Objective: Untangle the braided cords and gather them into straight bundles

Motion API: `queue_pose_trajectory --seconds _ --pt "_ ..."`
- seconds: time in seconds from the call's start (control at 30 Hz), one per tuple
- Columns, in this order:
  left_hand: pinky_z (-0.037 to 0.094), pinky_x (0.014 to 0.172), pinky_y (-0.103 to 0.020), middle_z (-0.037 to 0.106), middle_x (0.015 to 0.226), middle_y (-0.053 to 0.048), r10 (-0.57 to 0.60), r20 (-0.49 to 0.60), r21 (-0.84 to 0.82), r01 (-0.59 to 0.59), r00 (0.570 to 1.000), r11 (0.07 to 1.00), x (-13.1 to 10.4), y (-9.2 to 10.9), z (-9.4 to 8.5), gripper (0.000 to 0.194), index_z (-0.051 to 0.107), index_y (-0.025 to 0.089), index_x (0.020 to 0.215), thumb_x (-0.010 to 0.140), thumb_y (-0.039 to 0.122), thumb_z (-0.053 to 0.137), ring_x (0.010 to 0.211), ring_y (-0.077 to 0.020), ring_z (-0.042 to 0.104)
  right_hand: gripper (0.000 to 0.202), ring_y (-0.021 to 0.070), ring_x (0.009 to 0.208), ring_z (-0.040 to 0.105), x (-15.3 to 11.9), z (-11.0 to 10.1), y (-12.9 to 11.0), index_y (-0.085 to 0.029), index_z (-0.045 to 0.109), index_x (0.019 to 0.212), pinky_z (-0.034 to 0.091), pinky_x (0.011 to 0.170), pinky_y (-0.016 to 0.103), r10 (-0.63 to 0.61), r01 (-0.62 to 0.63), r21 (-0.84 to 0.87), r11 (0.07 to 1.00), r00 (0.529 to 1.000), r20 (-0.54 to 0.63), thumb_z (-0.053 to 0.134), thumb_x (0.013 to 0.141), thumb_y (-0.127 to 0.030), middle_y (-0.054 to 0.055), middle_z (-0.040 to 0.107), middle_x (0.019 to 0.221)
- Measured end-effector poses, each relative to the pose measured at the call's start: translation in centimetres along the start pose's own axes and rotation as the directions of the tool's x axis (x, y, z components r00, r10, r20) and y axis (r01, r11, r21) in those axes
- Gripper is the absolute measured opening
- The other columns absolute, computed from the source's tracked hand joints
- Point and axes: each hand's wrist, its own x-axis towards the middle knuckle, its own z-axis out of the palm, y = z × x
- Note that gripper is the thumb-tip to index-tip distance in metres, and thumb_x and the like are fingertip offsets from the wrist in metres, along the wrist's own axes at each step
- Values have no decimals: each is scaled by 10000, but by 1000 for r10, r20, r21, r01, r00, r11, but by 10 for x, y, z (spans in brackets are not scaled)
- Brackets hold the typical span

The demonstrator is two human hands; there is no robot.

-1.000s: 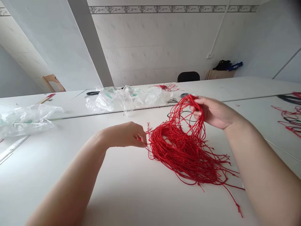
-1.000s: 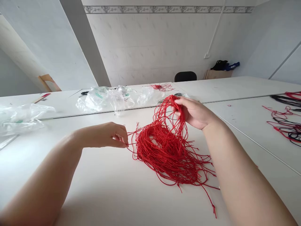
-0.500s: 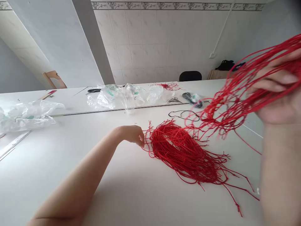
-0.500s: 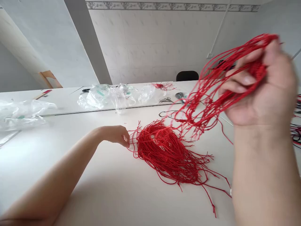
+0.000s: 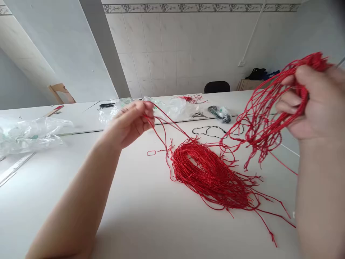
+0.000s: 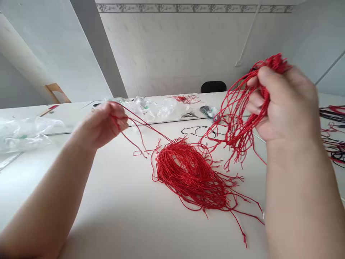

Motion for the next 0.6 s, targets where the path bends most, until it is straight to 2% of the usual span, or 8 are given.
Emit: queue_pose_trajectory --seconds 0.1,0.2,0.27,0.37,0.43,0.53,0.6 --pt "537 676 -180 661 772 63 117 -155 -243 -153 981 958 0 16 4 73 686 273 861 932 275 672 669 -56 600 126 58 441 358 -3 6 7 -213 601 768 164 454 297 24 -23 71 997 1000 -15 680 745 -118 -6 574 726" --pt "523 753 -160 688 812 88 152 -286 -334 -247 946 910 -1 27 6 102 659 277 892 975 250 607 725 -38 612 139 56 426 376 0 2 20 -203 620 768 180 431 289 66 -67 -12 998 996 -58 695 728 -93 -10 602 703" --pt "507 793 -151 690 823 102 150 -352 -355 -281 924 892 -2 30 4 89 644 279 899 970 242 605 761 -30 608 145 67 426 391 4 0 25 -206 624 770 210 434 293 34 -44 -66 997 987 -155 698 736 -86 -4 612 699" --pt "500 779 -144 676 753 117 122 -480 -385 -333 869 861 -1 31 -6 100 632 295 906 950 218 584 775 -31 591 182 80 426 396 8 -3 26 -219 601 743 251 462 307 -35 0 -106 994 945 -325 667 762 -50 5 616 682" --pt "506 735 -139 661 680 123 80 -562 -406 -358 824 841 0 30 -14 98 630 309 927 918 221 588 742 -39 572 197 82 425 386 10 -5 23 -228 587 733 251 474 313 -64 29 -98 995 925 -374 656 784 -51 8 615 674" --pt "508 698 -155 639 615 122 9 -614 -364 -294 789 884 5 23 -23 110 642 317 916 856 226 628 720 -58 556 174 73 419 361 9 -8 15 -232 583 724 211 460 300 -81 75 -31 997 947 -309 684 784 -103 -10 585 659" --pt "516 700 -211 651 631 100 -23 -592 -280 -179 805 943 8 17 -23 87 666 328 870 842 248 643 742 -85 574 139 65 421 360 4 -6 9 -228 597 748 198 446 282 -27 31 25 999 989 -148 716 765 -157 -17 577 671"
